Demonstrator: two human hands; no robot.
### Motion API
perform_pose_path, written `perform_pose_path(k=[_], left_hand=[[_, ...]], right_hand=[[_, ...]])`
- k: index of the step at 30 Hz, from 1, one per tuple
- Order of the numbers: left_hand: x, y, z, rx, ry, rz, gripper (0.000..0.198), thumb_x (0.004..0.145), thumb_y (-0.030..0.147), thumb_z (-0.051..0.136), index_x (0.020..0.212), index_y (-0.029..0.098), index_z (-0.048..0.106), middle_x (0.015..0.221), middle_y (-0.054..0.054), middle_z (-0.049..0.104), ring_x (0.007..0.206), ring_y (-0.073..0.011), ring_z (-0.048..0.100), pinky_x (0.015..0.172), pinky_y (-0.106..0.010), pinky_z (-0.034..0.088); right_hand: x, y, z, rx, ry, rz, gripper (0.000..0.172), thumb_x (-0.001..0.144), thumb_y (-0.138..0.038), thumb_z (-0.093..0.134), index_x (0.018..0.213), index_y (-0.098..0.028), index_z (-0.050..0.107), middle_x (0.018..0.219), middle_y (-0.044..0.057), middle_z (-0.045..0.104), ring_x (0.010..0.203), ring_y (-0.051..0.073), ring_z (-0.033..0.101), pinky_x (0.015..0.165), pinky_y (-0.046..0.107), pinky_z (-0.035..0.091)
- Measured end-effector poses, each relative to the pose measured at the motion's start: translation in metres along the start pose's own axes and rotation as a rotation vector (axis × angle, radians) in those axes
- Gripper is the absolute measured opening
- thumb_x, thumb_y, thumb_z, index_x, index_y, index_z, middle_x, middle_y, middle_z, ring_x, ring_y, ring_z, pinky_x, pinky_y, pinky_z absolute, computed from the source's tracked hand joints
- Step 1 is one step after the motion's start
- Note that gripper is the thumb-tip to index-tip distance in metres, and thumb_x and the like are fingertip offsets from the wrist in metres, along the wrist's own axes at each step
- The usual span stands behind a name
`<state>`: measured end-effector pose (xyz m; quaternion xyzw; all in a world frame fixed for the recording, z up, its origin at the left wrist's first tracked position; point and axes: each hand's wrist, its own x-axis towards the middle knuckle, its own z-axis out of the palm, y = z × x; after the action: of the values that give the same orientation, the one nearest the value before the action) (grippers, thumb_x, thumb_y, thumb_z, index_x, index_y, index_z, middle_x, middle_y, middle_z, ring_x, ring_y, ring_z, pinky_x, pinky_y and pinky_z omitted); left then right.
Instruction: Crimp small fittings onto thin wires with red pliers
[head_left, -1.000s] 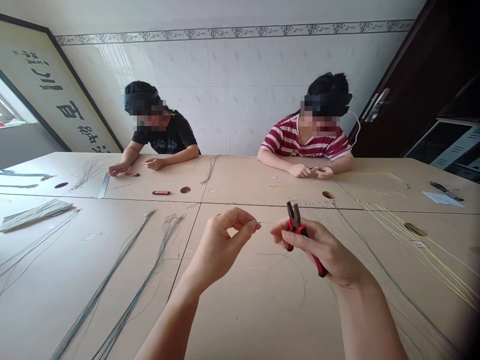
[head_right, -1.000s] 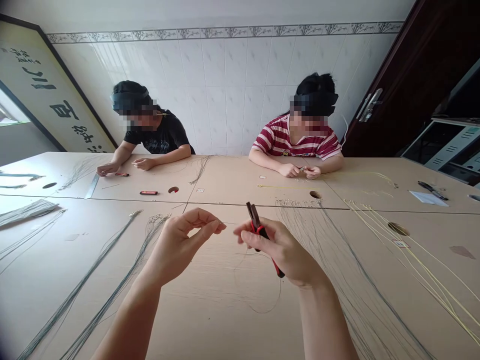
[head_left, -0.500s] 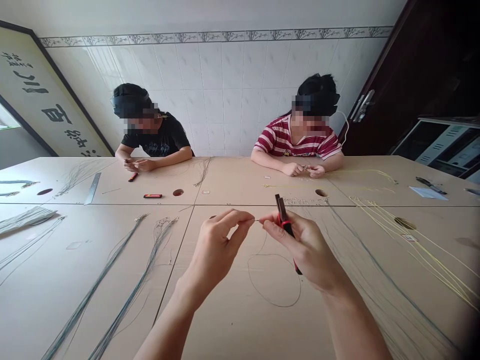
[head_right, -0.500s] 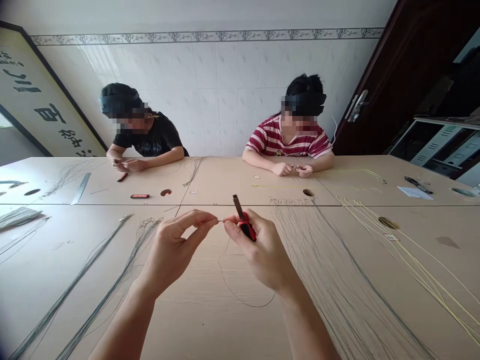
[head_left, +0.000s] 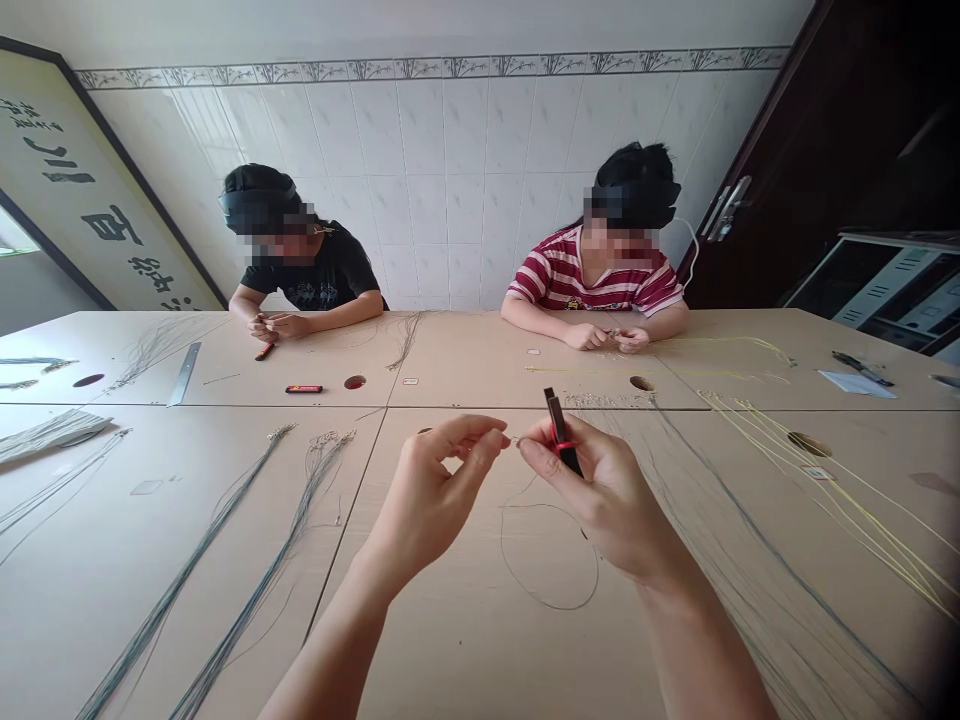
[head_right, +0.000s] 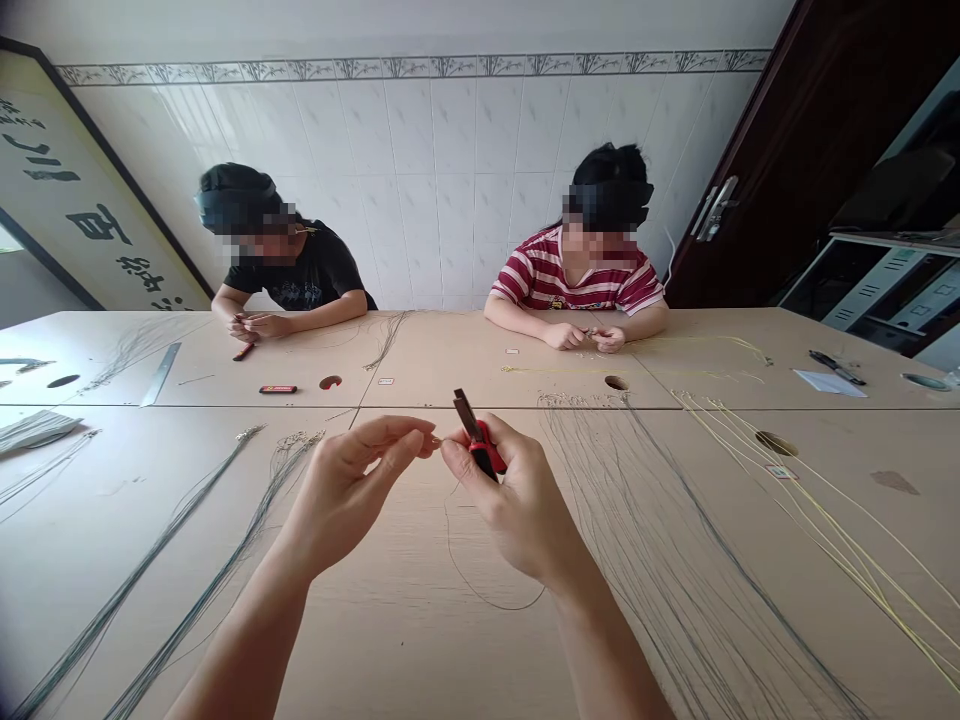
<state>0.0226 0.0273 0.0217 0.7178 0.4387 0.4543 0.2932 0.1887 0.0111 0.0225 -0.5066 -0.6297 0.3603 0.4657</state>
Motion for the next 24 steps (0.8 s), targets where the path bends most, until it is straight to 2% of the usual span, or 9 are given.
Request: perform_pose_path(k=[3, 8, 14, 24], left_hand=[[0.0001, 0.0023, -0.0023, -0.112, -0.079, -0.108, 0.027, 0.094, 0.039, 0.053, 0.087, 0.019, 0.070, 0.083, -0.002, 0.073, 0.081, -0.0138, 0.065, 0.073, -0.024, 0.050], [0.0017, 0.0038, -0.0033, -0.235, -0.124, -0.177, 0.029, 0.091, 0.041, 0.056, 0.082, 0.017, 0.068, 0.076, -0.002, 0.070, 0.076, -0.0123, 0.064, 0.073, -0.023, 0.051], [0.0019, 0.0049, -0.0032, -0.282, -0.127, -0.187, 0.022, 0.088, 0.036, 0.063, 0.080, 0.016, 0.067, 0.076, -0.002, 0.068, 0.075, -0.0125, 0.063, 0.072, -0.024, 0.051], [0.0013, 0.0021, -0.0024, -0.258, -0.068, -0.129, 0.017, 0.088, 0.030, 0.063, 0.080, 0.016, 0.067, 0.073, -0.001, 0.068, 0.073, -0.0119, 0.063, 0.071, -0.024, 0.051]], right_hand=[[-0.0001, 0.0011, 0.0006, -0.017, 0.032, -0.047, 0.022, 0.089, -0.040, 0.057, 0.080, -0.021, 0.061, 0.072, -0.001, 0.059, 0.065, 0.012, 0.048, 0.061, 0.025, 0.039], [-0.0011, 0.0013, 0.0005, -0.044, -0.032, -0.070, 0.020, 0.091, -0.039, 0.057, 0.083, -0.021, 0.062, 0.078, 0.000, 0.066, 0.069, 0.013, 0.053, 0.065, 0.025, 0.041], [-0.0005, 0.0016, 0.0000, -0.069, -0.043, -0.107, 0.017, 0.092, -0.035, 0.056, 0.083, -0.022, 0.061, 0.078, -0.002, 0.065, 0.072, 0.013, 0.054, 0.067, 0.025, 0.040], [-0.0033, -0.0040, -0.0015, -0.087, -0.017, -0.039, 0.020, 0.091, -0.038, 0.056, 0.083, -0.021, 0.062, 0.076, -0.001, 0.064, 0.068, 0.012, 0.051, 0.063, 0.025, 0.039]])
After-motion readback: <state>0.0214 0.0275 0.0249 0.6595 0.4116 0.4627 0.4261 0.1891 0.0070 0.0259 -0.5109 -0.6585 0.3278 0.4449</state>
